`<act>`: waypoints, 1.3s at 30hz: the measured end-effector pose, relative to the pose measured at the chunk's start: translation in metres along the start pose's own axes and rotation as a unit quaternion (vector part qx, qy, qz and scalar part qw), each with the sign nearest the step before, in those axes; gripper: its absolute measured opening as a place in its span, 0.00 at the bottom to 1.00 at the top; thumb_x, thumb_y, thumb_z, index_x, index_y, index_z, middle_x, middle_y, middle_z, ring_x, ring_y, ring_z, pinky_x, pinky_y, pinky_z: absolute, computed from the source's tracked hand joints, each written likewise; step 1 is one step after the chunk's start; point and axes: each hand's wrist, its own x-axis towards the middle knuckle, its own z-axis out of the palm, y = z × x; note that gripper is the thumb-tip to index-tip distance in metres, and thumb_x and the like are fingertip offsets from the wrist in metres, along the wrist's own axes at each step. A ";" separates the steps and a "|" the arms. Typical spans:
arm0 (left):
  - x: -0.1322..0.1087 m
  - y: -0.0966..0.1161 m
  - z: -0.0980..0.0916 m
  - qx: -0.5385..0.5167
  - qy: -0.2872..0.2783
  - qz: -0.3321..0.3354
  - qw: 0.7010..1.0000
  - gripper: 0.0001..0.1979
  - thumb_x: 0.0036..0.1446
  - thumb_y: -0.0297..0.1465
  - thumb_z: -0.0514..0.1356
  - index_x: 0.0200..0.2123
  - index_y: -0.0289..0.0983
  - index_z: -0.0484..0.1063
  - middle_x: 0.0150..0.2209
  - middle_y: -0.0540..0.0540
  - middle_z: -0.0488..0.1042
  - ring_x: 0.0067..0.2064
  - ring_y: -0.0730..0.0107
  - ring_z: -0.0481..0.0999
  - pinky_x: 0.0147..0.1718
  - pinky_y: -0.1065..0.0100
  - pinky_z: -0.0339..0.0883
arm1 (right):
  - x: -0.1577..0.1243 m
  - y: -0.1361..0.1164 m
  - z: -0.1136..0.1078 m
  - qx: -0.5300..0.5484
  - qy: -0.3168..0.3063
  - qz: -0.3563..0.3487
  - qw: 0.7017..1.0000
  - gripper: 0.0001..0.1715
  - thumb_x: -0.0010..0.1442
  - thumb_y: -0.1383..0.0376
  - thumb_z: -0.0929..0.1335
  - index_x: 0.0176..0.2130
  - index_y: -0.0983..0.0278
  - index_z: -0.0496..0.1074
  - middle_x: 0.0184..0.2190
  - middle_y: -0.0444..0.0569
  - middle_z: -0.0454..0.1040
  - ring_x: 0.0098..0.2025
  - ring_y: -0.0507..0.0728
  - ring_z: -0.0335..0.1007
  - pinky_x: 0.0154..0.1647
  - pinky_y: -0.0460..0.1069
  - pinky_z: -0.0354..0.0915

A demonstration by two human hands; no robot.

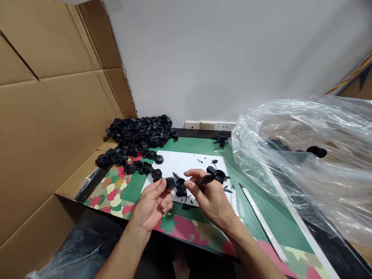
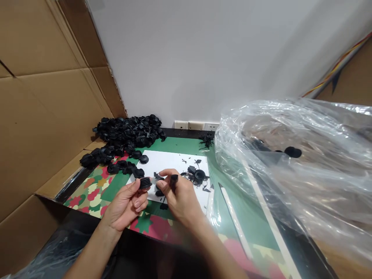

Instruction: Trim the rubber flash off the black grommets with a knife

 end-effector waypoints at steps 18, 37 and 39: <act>0.003 -0.014 0.001 -0.015 0.029 0.017 0.999 0.25 0.34 0.34 0.75 0.35 0.31 0.73 0.17 0.56 0.63 0.16 0.84 0.58 0.16 0.77 0.49 | -0.034 0.010 0.022 0.249 0.150 0.006 0.957 0.15 0.59 0.54 0.68 0.43 0.57 0.77 0.42 0.49 0.72 0.35 0.57 0.77 0.38 0.53 0.74; -0.005 -0.021 0.007 0.045 0.059 0.047 0.996 0.25 0.32 0.34 0.75 0.35 0.30 0.73 0.17 0.55 0.66 0.16 0.83 0.61 0.17 0.76 0.50 | -0.039 0.009 0.018 0.176 0.117 0.005 0.977 0.08 0.59 0.62 0.69 0.40 0.59 0.77 0.37 0.50 0.78 0.38 0.59 0.78 0.41 0.54 0.74; -0.005 -0.023 0.009 0.040 0.072 0.054 0.995 0.25 0.31 0.34 0.75 0.35 0.31 0.73 0.17 0.55 0.65 0.16 0.83 0.61 0.17 0.76 0.49 | -0.040 0.009 0.021 0.147 0.124 -0.017 0.981 0.07 0.60 0.63 0.68 0.40 0.60 0.77 0.36 0.51 0.78 0.37 0.58 0.77 0.39 0.54 0.74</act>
